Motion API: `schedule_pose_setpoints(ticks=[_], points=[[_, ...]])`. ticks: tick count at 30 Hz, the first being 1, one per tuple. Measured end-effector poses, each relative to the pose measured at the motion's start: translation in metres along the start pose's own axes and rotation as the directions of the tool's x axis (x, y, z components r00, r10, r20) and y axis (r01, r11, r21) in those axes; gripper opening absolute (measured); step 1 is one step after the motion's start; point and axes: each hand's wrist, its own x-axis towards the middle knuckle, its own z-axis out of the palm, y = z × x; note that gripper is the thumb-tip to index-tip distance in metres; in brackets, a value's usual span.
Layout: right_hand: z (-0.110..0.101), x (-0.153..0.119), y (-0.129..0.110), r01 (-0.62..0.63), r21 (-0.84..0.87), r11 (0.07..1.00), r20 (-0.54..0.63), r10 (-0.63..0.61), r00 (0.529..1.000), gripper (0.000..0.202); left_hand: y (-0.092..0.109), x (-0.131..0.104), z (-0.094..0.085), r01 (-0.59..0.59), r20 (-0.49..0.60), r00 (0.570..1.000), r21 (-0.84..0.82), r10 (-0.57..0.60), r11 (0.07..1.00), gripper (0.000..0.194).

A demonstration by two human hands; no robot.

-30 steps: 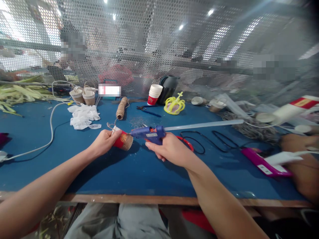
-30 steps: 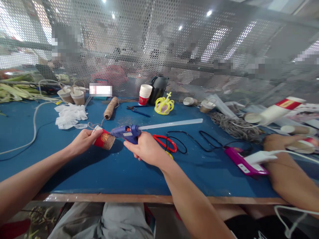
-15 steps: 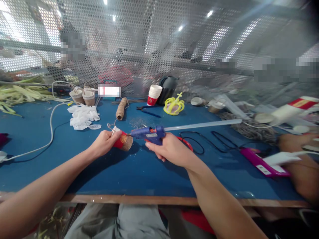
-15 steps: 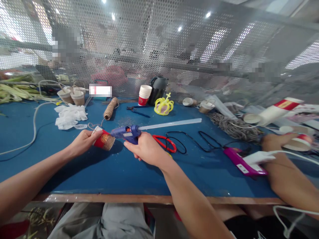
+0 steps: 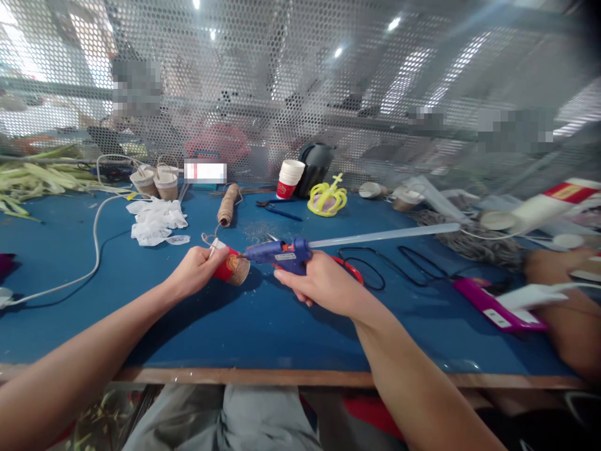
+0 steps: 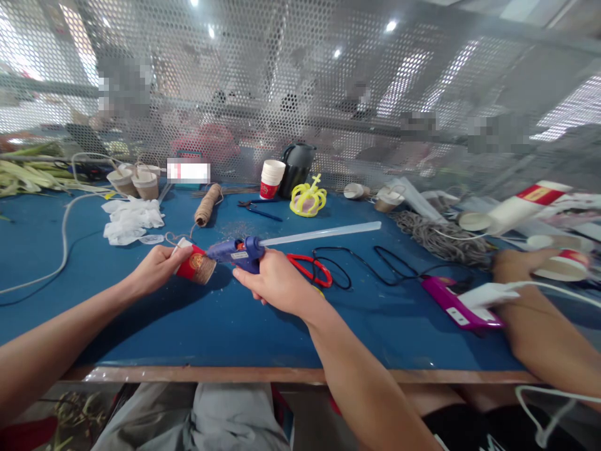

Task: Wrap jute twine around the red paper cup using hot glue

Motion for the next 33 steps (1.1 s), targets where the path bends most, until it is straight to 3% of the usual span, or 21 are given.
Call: schedule_pose_setpoints(ticks=[8, 15, 33], points=[[0.0002, -0.0019, 0.0004, 0.006, -0.007, 1.000, 0.024, -0.006, 1.000, 0.028, -0.0010, 0.0008, 0.0003, 0.029, 0.000, 1.000, -0.018, -0.029, 0.999, 0.046], [0.0012, 0.0030, 0.0041, 0.013, 0.023, 1.000, -0.001, -0.013, 1.000, 0.025, 0.0035, -0.0023, 0.0004, -0.031, -0.014, 0.999, 0.001, 0.031, 1.000, 0.047], [-0.0016, 0.0036, 0.0045, 0.027, 0.054, 0.998, 0.035, -0.029, 0.999, 0.026, 0.0008, -0.0020, 0.0003, -0.031, 0.027, 0.999, 0.051, 0.030, 0.998, 0.046]])
